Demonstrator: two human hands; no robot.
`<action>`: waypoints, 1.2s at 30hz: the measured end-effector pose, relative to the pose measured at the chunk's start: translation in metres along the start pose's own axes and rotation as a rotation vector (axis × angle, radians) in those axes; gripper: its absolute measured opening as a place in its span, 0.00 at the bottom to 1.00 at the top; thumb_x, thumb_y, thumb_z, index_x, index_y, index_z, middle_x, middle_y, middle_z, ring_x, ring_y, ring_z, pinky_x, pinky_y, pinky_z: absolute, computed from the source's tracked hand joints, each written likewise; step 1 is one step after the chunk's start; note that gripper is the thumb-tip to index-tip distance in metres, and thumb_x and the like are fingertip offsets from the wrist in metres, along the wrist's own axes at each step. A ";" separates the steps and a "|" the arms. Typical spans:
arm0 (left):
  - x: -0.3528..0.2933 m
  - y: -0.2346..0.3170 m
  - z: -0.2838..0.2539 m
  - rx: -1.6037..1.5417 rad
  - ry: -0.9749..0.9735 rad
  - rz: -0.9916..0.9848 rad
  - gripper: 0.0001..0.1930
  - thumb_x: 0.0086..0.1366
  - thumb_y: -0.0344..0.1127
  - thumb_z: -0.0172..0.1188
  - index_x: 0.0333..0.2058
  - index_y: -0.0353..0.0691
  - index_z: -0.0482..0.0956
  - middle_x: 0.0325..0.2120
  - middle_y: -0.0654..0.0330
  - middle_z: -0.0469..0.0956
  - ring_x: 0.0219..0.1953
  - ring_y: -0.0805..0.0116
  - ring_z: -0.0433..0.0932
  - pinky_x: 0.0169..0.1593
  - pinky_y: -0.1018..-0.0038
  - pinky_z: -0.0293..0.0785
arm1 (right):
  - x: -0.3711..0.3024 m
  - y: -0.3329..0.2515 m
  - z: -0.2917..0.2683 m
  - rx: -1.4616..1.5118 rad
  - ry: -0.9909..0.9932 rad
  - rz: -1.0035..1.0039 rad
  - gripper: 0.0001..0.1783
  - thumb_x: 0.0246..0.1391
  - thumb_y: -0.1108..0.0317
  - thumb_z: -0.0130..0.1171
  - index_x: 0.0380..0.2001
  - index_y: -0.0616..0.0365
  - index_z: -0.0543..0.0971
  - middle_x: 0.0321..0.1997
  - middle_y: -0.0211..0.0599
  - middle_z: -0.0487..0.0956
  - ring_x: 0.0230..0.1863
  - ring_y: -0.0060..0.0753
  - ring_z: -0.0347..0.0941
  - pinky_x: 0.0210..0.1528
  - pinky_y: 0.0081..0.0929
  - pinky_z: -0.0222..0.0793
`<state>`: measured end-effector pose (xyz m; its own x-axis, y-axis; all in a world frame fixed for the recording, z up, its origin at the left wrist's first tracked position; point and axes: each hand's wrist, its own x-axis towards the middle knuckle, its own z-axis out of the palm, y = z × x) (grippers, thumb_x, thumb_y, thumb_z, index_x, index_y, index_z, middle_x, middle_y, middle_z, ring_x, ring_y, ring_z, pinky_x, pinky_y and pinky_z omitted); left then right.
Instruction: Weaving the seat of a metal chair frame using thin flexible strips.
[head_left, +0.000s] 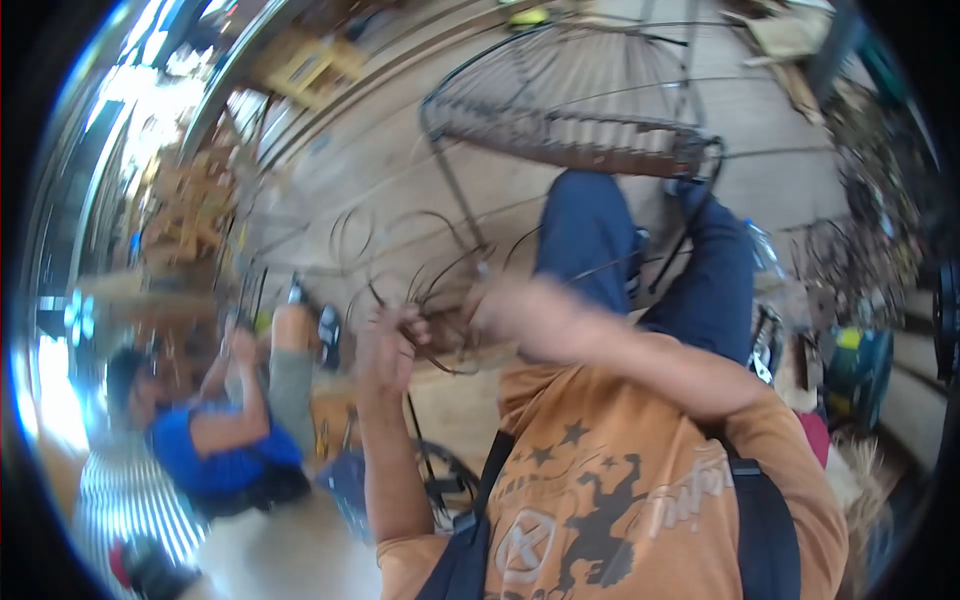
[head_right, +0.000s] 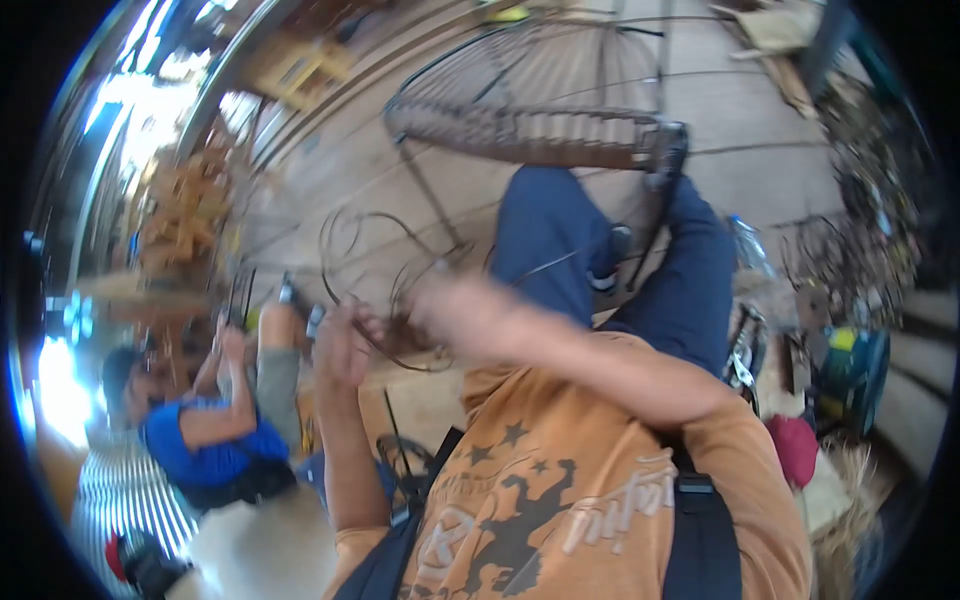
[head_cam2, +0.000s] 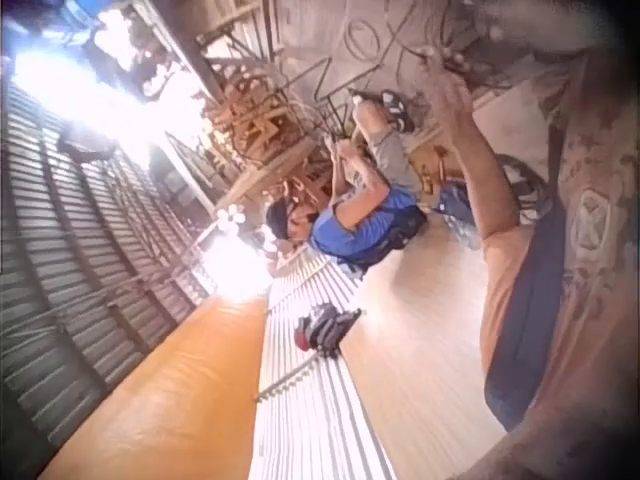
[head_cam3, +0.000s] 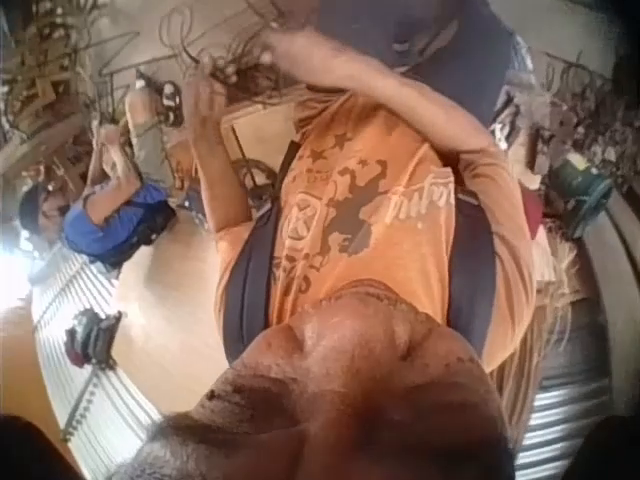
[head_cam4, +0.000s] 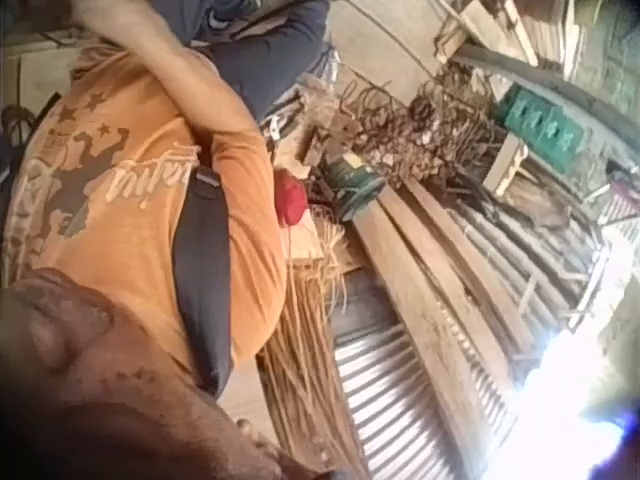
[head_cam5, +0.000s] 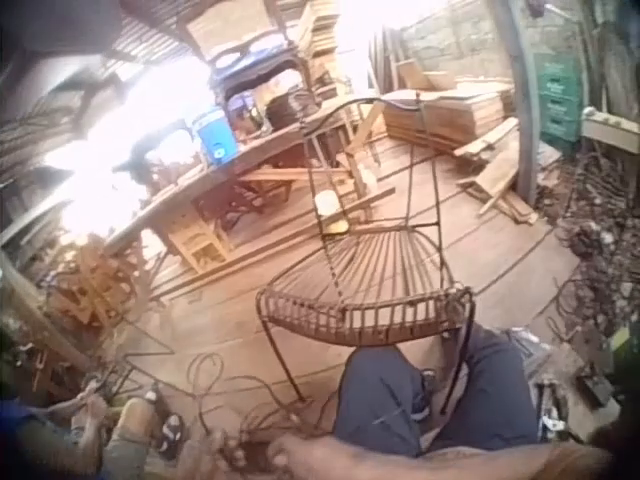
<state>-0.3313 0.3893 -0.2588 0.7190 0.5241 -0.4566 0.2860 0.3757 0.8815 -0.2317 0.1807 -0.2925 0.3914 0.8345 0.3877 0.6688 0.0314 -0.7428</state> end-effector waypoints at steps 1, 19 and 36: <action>-0.001 0.004 0.028 0.184 -0.120 -0.038 0.09 0.66 0.41 0.52 0.33 0.42 0.70 0.19 0.67 0.67 0.19 0.75 0.66 0.23 0.79 0.65 | 0.012 -0.019 0.018 0.166 -0.334 0.441 0.11 0.50 0.75 0.50 0.39 0.60 0.73 0.37 0.47 0.78 0.39 0.49 0.74 0.40 0.37 0.71; 0.028 0.016 0.151 1.274 -0.477 0.882 0.19 0.58 0.35 0.58 0.47 0.32 0.71 0.45 0.49 0.73 0.50 0.50 0.69 0.54 0.63 0.64 | -0.093 0.037 -0.141 0.940 1.010 0.912 0.24 0.56 0.46 0.51 0.39 0.59 0.71 0.31 0.33 0.77 0.28 0.30 0.75 0.31 0.26 0.70; 0.087 -0.070 0.322 1.385 -0.480 1.630 0.45 0.49 0.49 0.65 0.62 0.41 0.52 0.62 0.56 0.54 0.65 0.51 0.47 0.62 0.48 0.44 | -0.144 0.114 -0.048 0.899 1.021 1.125 0.32 0.59 0.42 0.39 0.15 0.58 0.71 0.09 0.27 0.62 0.10 0.23 0.57 0.14 0.24 0.51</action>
<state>-0.0853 0.1626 -0.3212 0.7294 -0.5335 0.4281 -0.5747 -0.8174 -0.0395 -0.1813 0.0379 -0.4070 0.8124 0.0286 -0.5824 -0.5636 0.2949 -0.7716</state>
